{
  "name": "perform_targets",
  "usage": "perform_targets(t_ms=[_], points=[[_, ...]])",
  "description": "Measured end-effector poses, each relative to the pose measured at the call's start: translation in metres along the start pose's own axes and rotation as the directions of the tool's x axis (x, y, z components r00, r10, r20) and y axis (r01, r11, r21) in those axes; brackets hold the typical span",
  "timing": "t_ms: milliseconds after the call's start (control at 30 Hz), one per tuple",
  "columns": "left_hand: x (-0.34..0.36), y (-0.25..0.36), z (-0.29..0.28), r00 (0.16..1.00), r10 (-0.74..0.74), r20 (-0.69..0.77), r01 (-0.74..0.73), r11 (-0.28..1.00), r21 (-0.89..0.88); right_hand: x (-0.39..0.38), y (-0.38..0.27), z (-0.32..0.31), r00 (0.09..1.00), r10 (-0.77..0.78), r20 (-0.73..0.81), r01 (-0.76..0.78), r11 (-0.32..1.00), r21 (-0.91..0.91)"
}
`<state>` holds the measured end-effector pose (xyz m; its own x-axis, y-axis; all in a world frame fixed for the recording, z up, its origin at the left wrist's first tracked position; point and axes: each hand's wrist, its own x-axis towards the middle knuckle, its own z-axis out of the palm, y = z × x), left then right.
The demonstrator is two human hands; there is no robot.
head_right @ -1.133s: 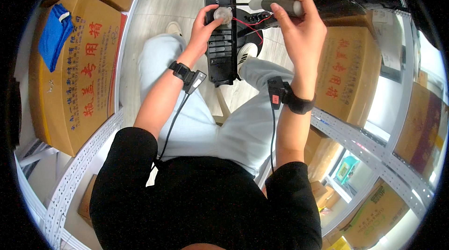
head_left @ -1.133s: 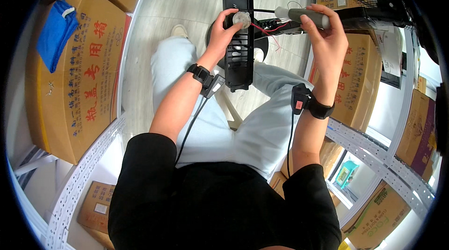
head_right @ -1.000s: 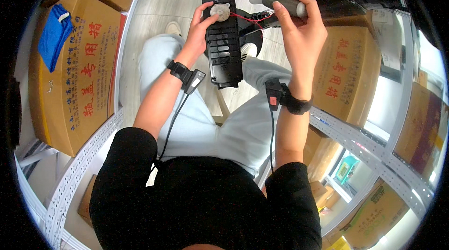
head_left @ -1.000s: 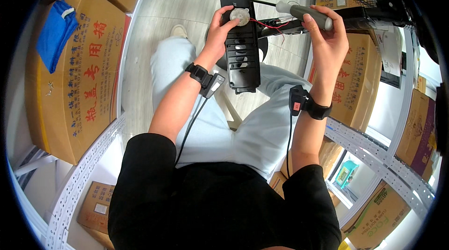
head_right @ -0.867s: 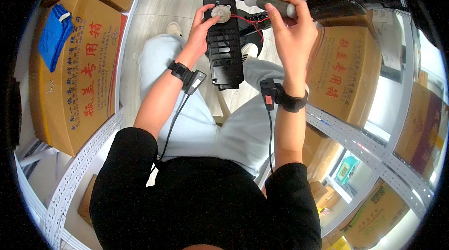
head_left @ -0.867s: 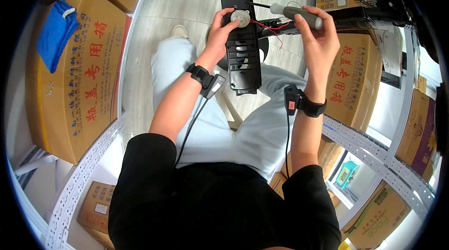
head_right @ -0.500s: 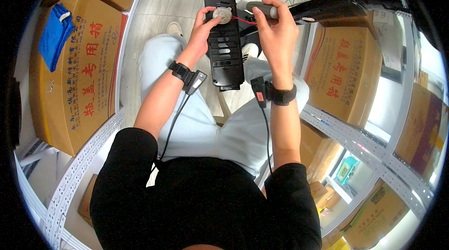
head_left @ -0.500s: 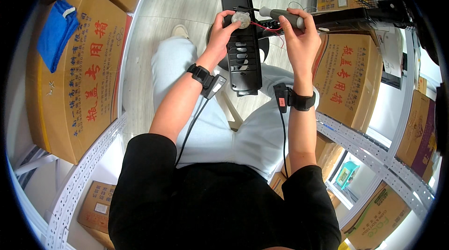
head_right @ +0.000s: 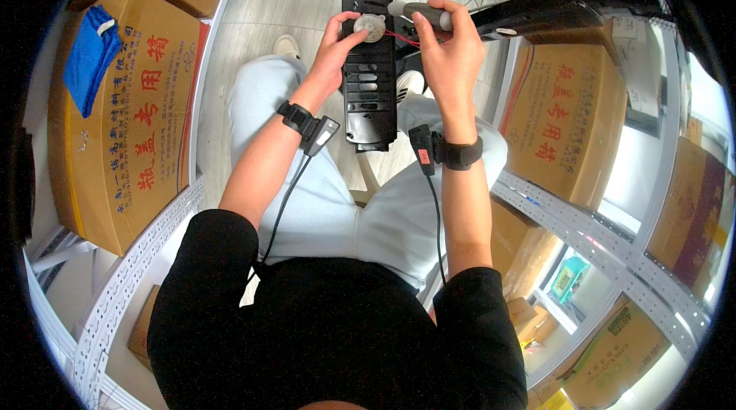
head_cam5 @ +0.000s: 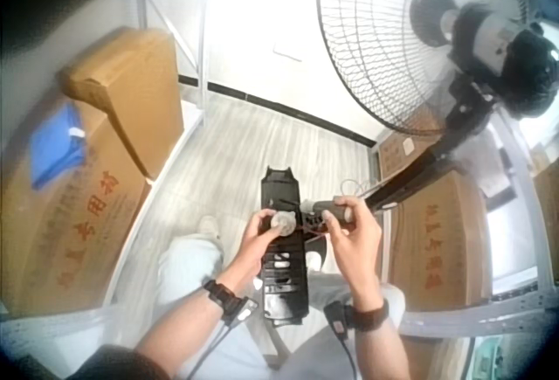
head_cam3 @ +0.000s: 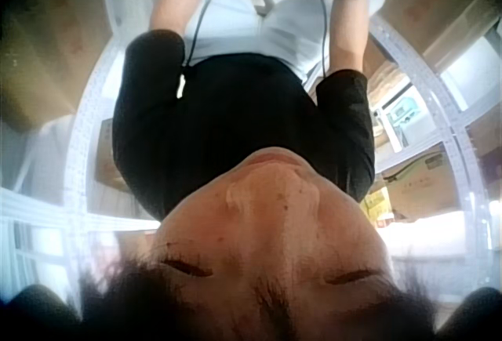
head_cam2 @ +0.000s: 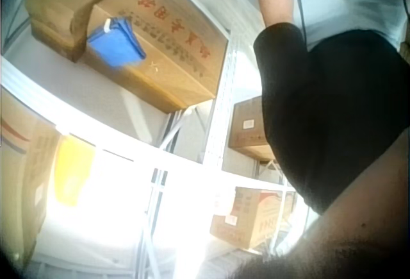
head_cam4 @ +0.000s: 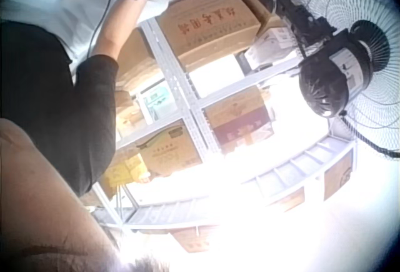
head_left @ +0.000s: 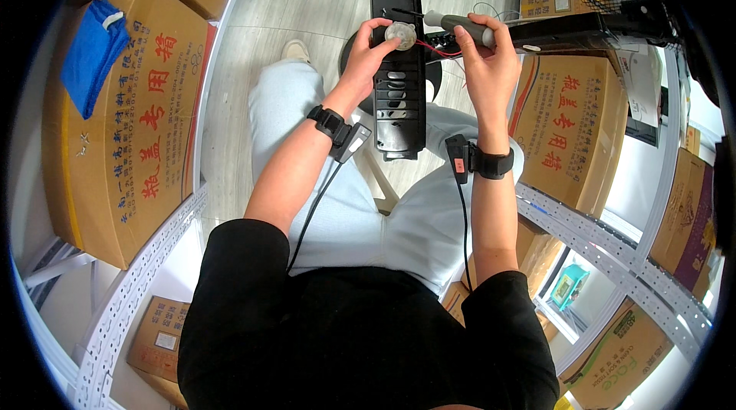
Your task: The person uses a screwdriver to remove screws from the back panel of a standing fan, detaches the panel, and manipulates internal wiring and components. The person then reattaches the panel and secures it with screws.
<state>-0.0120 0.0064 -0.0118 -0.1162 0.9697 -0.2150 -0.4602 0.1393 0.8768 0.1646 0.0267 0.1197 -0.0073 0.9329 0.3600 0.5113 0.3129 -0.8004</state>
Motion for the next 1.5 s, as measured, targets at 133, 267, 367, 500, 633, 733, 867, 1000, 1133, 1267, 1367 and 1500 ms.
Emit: perform_targets(t_ms=[133, 267, 367, 500, 633, 733, 867, 1000, 1133, 1267, 1367, 1500], points=[[-0.001, 0.002, 0.0, 1.0, -0.016, 0.009, 0.016, 0.999, -0.032, -0.002, -0.001, 0.001, 0.999, 0.042, 0.007, -0.042, 0.999, 0.02], [-0.006, 0.009, 0.006, 1.0, -0.018, 0.014, 0.019, 1.0, -0.009, -0.001, 0.004, 0.005, 1.0, 0.02, 0.006, -0.02, 0.999, 0.028], [-0.003, 0.005, 0.004, 1.0, 0.008, 0.009, -0.008, 1.0, 0.021, 0.0, 0.006, 0.008, 1.0, 0.013, -0.005, -0.012, 0.998, 0.056], [-0.001, 0.002, 0.003, 0.999, 0.04, 0.013, -0.04, 0.998, 0.055, -0.001, 0.008, 0.006, 0.999, -0.006, -0.049, 0.012, 0.992, 0.123], [-0.001, 0.002, 0.0, 1.0, 0.029, -0.003, -0.029, 0.998, 0.053, -0.004, 0.0, -0.005, 0.998, 0.023, -0.055, -0.016, 0.991, 0.134], [-0.002, 0.004, 0.002, 0.999, 0.022, -0.044, -0.019, 0.998, 0.067, -0.008, 0.002, -0.018, 0.997, 0.049, -0.051, -0.036, 0.973, 0.229], [-0.008, 0.013, 0.008, 0.998, 0.036, -0.046, -0.034, 0.998, 0.043, -0.017, -0.003, -0.03, 0.994, 0.11, -0.012, -0.097, 0.914, 0.395], [-0.007, 0.01, 0.008, 0.993, 0.11, -0.048, -0.107, 0.992, 0.062, -0.024, -0.013, -0.035, 0.986, 0.165, 0.008, -0.152, 0.887, 0.436], [-0.007, 0.01, 0.006, 0.996, 0.072, -0.048, -0.068, 0.995, 0.079, -0.027, -0.012, -0.035, 0.986, 0.165, 0.01, -0.152, 0.885, 0.441], [-0.005, 0.007, 0.006, 0.995, 0.09, -0.042, -0.088, 0.995, 0.048, -0.028, -0.006, -0.033, 0.985, 0.171, 0.017, -0.162, 0.885, 0.438], [-0.004, 0.005, 0.004, 0.993, 0.11, -0.042, -0.106, 0.99, 0.096, -0.029, -0.005, -0.034, 0.984, 0.178, 0.027, -0.174, 0.901, 0.398], [-0.003, 0.003, 0.003, 0.993, 0.107, -0.05, -0.104, 0.992, 0.072, -0.03, -0.008, -0.033, 0.988, 0.154, 0.004, -0.139, 0.88, 0.455]])
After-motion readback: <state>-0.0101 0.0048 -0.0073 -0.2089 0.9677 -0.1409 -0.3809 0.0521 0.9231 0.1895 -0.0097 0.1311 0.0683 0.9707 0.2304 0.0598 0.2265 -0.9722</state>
